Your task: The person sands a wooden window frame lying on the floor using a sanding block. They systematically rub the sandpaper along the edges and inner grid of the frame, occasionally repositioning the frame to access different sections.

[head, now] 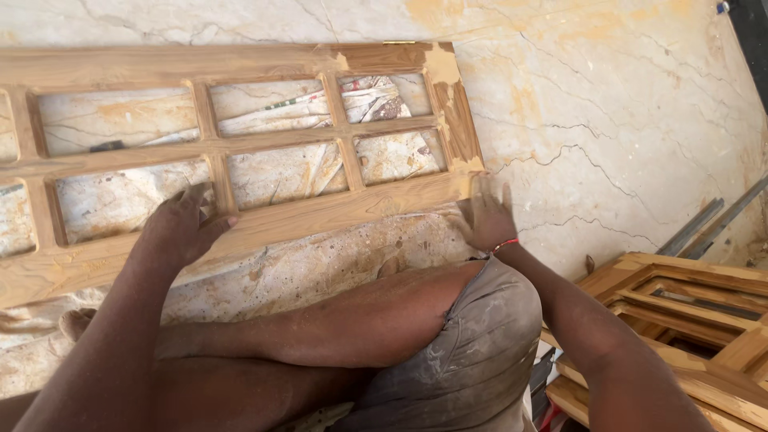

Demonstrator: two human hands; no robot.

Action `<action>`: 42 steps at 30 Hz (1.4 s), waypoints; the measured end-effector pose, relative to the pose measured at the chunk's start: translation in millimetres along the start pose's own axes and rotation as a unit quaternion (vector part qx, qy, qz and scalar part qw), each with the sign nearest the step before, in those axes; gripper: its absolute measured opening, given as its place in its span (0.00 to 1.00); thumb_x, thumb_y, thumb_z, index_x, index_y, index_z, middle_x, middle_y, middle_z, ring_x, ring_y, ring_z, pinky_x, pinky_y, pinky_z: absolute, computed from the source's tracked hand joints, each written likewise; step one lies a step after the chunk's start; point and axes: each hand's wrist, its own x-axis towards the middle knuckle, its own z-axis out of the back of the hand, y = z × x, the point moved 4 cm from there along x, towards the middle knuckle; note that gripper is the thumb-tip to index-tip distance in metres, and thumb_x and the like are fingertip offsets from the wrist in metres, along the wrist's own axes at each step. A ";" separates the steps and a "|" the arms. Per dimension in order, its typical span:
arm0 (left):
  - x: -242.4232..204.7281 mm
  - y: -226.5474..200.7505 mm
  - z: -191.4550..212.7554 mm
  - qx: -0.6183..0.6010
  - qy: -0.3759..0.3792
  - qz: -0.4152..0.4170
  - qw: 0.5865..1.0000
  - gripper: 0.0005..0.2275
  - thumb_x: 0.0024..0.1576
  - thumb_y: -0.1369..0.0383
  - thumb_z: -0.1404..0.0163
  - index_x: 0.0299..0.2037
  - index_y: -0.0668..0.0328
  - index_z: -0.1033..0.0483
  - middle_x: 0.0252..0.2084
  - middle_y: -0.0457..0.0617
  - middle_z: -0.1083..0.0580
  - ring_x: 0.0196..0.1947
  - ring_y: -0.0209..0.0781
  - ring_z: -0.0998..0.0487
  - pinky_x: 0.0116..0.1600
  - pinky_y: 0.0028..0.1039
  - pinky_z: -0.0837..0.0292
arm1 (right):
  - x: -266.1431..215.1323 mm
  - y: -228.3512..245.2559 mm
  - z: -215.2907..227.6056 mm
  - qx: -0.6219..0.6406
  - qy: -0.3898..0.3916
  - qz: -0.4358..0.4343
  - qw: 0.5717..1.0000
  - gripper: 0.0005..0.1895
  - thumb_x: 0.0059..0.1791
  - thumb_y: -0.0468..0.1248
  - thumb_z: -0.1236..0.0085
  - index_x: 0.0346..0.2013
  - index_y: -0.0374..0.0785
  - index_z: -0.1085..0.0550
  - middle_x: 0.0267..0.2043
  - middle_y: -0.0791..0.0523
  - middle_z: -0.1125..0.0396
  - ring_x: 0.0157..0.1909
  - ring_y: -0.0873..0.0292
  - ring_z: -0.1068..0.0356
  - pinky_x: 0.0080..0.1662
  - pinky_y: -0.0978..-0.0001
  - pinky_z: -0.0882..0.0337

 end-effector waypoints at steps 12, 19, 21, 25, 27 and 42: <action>-3.7 11.0 -8.9 0.004 -0.032 -0.016 0.999 0.33 0.58 0.49 0.47 0.68 0.63 0.34 0.54 0.62 0.23 0.55 0.59 0.22 0.59 0.47 0.27 | 21.3 -10.7 13.0 0.041 0.025 0.054 0.997 0.25 0.57 0.43 0.53 0.66 0.35 0.33 0.69 0.49 0.35 0.71 0.53 0.37 0.69 0.61 0.37; -13.0 2.6 -3.3 -0.009 -0.003 0.017 1.000 0.33 0.57 0.47 0.46 0.67 0.61 0.33 0.57 0.60 0.25 0.57 0.59 0.23 0.61 0.49 0.28 | 46.7 1.7 14.1 0.071 0.003 0.115 0.991 0.22 0.56 0.36 0.54 0.65 0.37 0.32 0.67 0.50 0.34 0.70 0.53 0.35 0.69 0.61 0.36; -5.5 -3.9 -0.1 0.026 0.027 0.016 0.999 0.39 0.51 0.43 0.42 0.68 0.59 0.35 0.60 0.59 0.27 0.61 0.57 0.26 0.66 0.49 0.33 | 55.2 7.9 15.0 0.004 0.015 0.143 0.990 0.25 0.52 0.34 0.53 0.65 0.37 0.33 0.67 0.49 0.35 0.69 0.52 0.36 0.69 0.59 0.37; -9.4 -3.3 -13.7 0.154 0.020 -0.017 0.988 0.59 0.31 0.34 0.33 0.70 0.62 0.44 0.69 0.60 0.37 0.70 0.56 0.41 0.71 0.48 0.48 | 72.5 19.8 12.4 0.098 0.093 0.138 0.981 0.28 0.49 0.36 0.48 0.65 0.40 0.34 0.68 0.49 0.37 0.67 0.50 0.37 0.65 0.57 0.37; -8.5 -5.9 -20.1 0.188 0.012 -0.035 0.981 0.65 0.26 0.32 0.32 0.72 0.64 0.49 0.72 0.61 0.41 0.72 0.56 0.44 0.72 0.47 0.50 | 65.1 20.7 5.1 0.152 0.172 0.098 0.968 0.26 0.54 0.39 0.51 0.68 0.43 0.35 0.67 0.49 0.36 0.66 0.49 0.35 0.66 0.58 0.35; -11.8 -7.7 -13.3 0.204 0.016 -0.026 0.978 0.65 0.31 0.31 0.35 0.74 0.65 0.51 0.72 0.61 0.42 0.73 0.57 0.42 0.73 0.46 0.48 | 87.4 23.3 11.7 0.074 0.130 0.096 0.984 0.31 0.50 0.29 0.51 0.68 0.50 0.34 0.63 0.51 0.31 0.59 0.47 0.29 0.60 0.57 0.30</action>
